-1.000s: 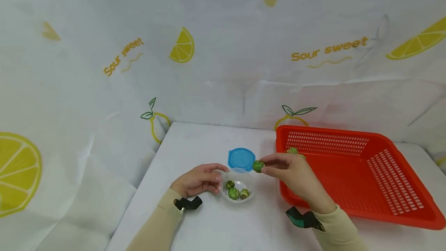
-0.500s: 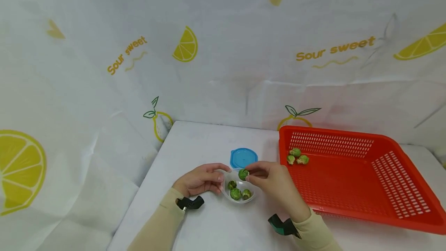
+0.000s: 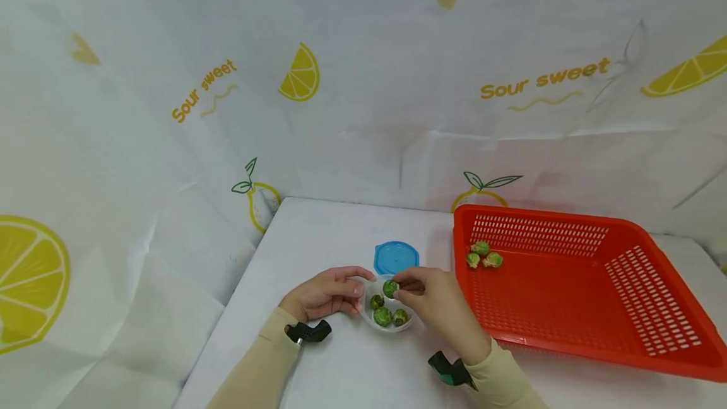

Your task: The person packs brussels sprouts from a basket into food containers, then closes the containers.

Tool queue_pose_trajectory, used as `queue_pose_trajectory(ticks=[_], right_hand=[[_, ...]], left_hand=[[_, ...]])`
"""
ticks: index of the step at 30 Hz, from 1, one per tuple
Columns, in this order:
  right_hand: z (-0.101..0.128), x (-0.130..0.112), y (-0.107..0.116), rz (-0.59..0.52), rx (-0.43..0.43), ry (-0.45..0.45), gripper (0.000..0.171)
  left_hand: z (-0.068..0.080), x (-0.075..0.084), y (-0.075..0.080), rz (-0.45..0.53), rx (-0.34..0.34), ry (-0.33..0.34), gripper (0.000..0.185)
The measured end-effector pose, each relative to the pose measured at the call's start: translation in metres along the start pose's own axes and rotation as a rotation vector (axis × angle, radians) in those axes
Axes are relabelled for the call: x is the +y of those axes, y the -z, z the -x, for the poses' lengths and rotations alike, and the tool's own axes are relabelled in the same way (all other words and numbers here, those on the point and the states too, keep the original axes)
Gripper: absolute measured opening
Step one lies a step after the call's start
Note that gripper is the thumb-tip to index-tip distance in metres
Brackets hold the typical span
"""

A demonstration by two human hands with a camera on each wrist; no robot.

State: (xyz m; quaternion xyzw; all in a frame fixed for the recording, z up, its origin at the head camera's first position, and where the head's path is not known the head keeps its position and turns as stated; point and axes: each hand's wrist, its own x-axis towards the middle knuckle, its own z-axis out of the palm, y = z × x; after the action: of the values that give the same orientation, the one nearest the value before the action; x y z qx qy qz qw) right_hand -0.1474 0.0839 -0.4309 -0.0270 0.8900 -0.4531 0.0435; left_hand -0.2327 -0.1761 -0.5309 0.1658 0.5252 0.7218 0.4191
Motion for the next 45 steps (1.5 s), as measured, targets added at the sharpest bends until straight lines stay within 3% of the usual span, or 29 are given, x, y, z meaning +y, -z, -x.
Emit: queue_pose_trajectory(ticks=[26,34,40,45], right_hand=[[0.000,0.003,-0.005,0.116,0.030,0.004,0.016],[0.002,0.002,-0.003,0.080,0.020,-0.003,0.016],[0.008,-0.003,0.013,0.006,-0.027,0.025,0.015],[0.013,-0.009,0.047,0.033,-0.055,0.076,0.018]], left_hand=[[0.000,0.000,-0.002,0.009,0.002,0.002,0.036],[-0.002,0.001,-0.003,0.007,0.002,0.011,0.036],[-0.002,0.001,-0.003,0.007,-0.007,0.024,0.035],[-0.001,0.000,-0.001,-0.006,0.002,0.027,0.036]])
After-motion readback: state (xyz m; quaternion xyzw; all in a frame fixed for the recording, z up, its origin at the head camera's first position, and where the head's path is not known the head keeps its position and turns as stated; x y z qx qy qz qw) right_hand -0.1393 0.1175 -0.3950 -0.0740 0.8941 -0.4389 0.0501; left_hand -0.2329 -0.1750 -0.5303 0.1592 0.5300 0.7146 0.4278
